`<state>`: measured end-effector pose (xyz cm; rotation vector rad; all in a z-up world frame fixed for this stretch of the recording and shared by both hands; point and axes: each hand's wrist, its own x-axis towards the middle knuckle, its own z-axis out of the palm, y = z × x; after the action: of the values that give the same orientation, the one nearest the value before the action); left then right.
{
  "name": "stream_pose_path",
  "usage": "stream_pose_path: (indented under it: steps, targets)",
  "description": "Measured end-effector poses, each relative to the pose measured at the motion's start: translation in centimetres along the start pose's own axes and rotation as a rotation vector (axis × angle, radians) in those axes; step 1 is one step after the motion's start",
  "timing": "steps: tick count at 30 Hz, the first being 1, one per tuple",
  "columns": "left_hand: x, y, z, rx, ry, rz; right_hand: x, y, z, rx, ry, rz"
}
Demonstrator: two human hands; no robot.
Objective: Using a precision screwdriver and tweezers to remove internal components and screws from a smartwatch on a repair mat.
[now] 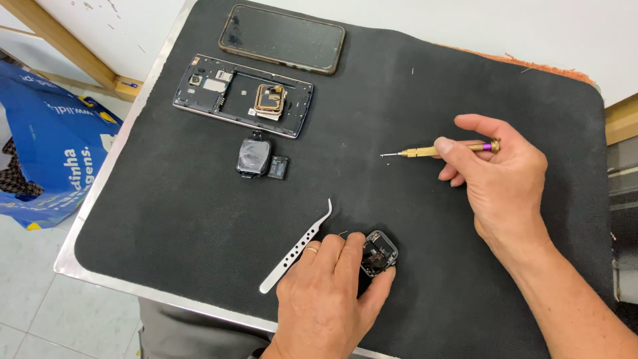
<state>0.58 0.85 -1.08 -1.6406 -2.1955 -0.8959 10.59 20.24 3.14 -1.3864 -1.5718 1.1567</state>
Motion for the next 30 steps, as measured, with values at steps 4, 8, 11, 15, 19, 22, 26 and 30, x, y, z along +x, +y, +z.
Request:
stream_pose_path:
  steps: [4,8,11,15,19,22,26,30]
  targets:
    - [0.1,0.0,0.0,-0.008,0.001,-0.004,0.2,0.3,0.0,0.017,0.0,0.002]
    - [0.1,0.0,0.0,-0.014,0.01,-0.003,0.2,0.1,-0.2,0.048,0.011,0.019]
    - [0.1,0.1,0.0,-0.006,0.019,-0.009,0.2,0.0,-0.3,0.057,0.009,0.04]
    - [0.1,0.0,0.0,-0.005,0.009,-0.011,0.4,0.3,-0.8,0.078,-0.002,0.036]
    - [0.1,-0.2,-0.2,-0.11,-0.211,-0.163,0.4,0.0,-1.6,0.149,-0.037,0.096]
    - [1.9,-1.1,-1.6,-0.277,-0.271,-0.243,0.0,-0.4,-2.1,0.207,-0.065,0.159]
    - [6.1,-2.2,-2.5,-0.438,-0.158,-0.19,-0.1,0.3,-2.8,0.337,-0.155,0.162]
    - [8.2,-1.1,-1.3,-0.538,-0.168,-0.204,-0.2,1.0,-2.8,0.391,-0.205,0.094]
